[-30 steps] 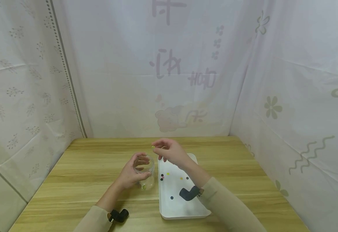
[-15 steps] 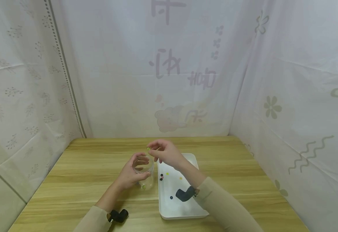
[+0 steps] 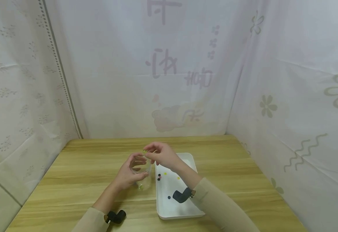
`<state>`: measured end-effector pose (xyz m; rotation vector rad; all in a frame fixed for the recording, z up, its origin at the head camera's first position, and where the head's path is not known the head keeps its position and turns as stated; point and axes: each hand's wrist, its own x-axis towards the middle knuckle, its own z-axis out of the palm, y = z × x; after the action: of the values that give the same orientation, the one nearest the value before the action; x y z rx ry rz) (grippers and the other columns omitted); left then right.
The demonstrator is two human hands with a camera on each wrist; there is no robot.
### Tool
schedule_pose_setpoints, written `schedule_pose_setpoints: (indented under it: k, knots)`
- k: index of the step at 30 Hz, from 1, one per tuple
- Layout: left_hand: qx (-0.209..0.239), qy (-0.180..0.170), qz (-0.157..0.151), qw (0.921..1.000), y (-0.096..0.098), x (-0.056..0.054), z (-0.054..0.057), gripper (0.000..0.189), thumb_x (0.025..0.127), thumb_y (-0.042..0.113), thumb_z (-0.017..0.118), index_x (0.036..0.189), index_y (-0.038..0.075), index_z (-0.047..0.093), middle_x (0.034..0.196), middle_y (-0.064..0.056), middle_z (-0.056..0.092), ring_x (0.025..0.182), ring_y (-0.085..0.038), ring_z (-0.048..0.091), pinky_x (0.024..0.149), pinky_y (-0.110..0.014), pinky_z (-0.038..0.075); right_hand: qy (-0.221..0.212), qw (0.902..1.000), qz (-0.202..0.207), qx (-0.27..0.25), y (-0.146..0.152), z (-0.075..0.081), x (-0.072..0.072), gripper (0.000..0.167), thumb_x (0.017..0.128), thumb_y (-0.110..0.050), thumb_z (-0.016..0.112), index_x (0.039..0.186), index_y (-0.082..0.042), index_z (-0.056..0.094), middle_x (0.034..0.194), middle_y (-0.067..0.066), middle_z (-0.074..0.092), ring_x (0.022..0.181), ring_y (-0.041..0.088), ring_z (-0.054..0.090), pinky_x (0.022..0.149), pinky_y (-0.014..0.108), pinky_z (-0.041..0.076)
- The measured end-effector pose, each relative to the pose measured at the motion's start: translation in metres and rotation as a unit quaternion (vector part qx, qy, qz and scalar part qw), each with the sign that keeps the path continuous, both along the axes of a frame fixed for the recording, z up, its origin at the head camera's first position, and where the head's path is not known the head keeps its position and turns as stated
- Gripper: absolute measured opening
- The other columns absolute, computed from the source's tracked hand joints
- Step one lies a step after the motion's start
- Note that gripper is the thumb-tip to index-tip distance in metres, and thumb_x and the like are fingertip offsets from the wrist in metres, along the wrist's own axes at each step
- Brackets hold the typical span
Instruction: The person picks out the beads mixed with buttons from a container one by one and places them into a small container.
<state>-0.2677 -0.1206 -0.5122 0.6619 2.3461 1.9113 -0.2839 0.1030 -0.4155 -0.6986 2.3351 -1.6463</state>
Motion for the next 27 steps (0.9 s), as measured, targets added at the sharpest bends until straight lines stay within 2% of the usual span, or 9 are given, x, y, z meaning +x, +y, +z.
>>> schedule_pose_setpoints:
  k: [5, 14, 21, 27]
  knots:
    - [-0.003, 0.003, -0.002, 1.0000, -0.001, -0.001, 0.000, 0.077, 0.093, 0.017, 0.089, 0.155, 0.015, 0.044, 0.152, -0.028, 0.060, 0.142, -0.043, 0.059, 0.117, -0.066, 0.050, 0.001, 1.0000, 0.001, -0.001, -0.003, -0.001, 0.000, 0.027, 0.103, -0.021, 0.072, 0.129, -0.012, 0.074, 0.110, 0.004, 0.072, 0.076, 0.015, 0.070, 0.062, 0.025, 0.052]
    - [-0.013, 0.007, -0.003, 0.9999, -0.003, 0.000, -0.001, 0.081, 0.093, 0.019, 0.088, 0.159, 0.013, 0.041, 0.153, -0.019, 0.061, 0.142, -0.043, 0.059, 0.116, -0.063, 0.053, 0.022, 0.9995, 0.002, 0.024, -0.012, -0.006, 0.002, 0.023, 0.102, -0.024, 0.074, 0.124, -0.017, 0.077, 0.105, 0.000, 0.073, 0.074, 0.015, 0.070, 0.059, 0.025, 0.053]
    - [-0.007, -0.006, -0.006, 0.9999, -0.003, 0.001, -0.001, 0.081, 0.093, 0.019, 0.088, 0.160, 0.015, 0.042, 0.158, -0.020, 0.057, 0.140, -0.047, 0.062, 0.116, -0.063, 0.053, 0.027, 0.9988, 0.007, 0.039, -0.016, -0.009, 0.005, 0.024, 0.101, -0.024, 0.073, 0.123, -0.016, 0.078, 0.104, -0.001, 0.074, 0.072, 0.015, 0.070, 0.059, 0.025, 0.052]
    - [-0.007, -0.003, -0.008, 0.9999, -0.003, 0.001, -0.001, 0.080, 0.093, 0.018, 0.088, 0.159, 0.016, 0.042, 0.159, -0.019, 0.055, 0.141, -0.047, 0.061, 0.116, -0.063, 0.053, 0.028, 0.9985, 0.006, 0.046, -0.017, -0.008, 0.008, 0.022, 0.101, -0.024, 0.073, 0.122, -0.017, 0.078, 0.103, -0.003, 0.074, 0.072, 0.016, 0.070, 0.058, 0.025, 0.052]
